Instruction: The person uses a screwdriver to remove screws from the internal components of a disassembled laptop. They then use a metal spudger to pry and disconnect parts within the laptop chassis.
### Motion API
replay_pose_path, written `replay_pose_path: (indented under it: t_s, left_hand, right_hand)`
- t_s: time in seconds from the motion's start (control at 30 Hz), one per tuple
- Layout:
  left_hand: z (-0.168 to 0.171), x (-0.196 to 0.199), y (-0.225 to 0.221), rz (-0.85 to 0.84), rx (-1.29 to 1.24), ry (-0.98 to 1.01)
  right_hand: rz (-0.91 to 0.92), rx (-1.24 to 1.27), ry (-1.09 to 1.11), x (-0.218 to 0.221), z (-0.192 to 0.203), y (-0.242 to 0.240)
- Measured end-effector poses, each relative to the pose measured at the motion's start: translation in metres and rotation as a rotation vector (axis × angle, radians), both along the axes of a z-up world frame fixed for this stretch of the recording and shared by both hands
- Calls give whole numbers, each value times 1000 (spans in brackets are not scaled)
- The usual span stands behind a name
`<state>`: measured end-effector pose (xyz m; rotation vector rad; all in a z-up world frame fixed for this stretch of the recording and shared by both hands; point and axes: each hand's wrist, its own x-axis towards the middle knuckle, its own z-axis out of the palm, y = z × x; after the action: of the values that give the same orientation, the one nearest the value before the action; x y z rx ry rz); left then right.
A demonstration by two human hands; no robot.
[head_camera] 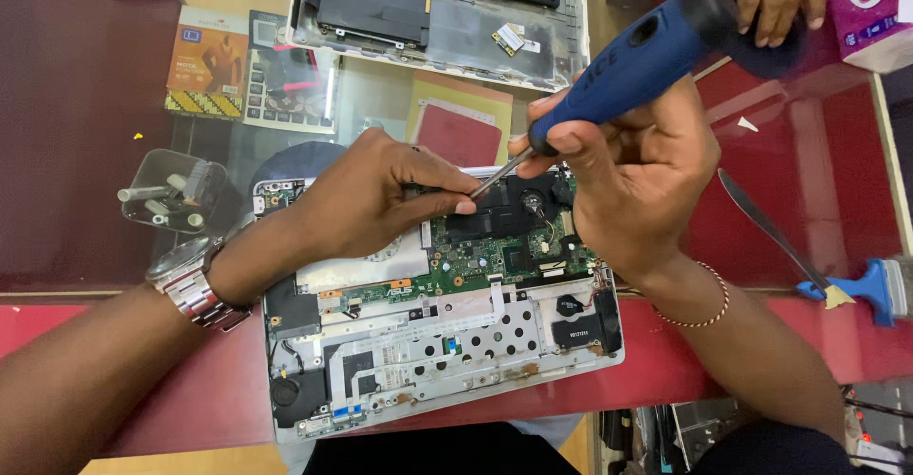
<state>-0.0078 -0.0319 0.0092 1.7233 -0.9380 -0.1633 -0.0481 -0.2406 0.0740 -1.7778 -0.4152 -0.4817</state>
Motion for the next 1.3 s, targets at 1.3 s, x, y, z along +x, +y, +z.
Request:
replay_pose_path:
  t_s: [1.3]
  left_hand:
    - [14, -5, 2, 3, -134, -303]
  right_hand:
    - [723, -97, -43, 12, 33, -7]
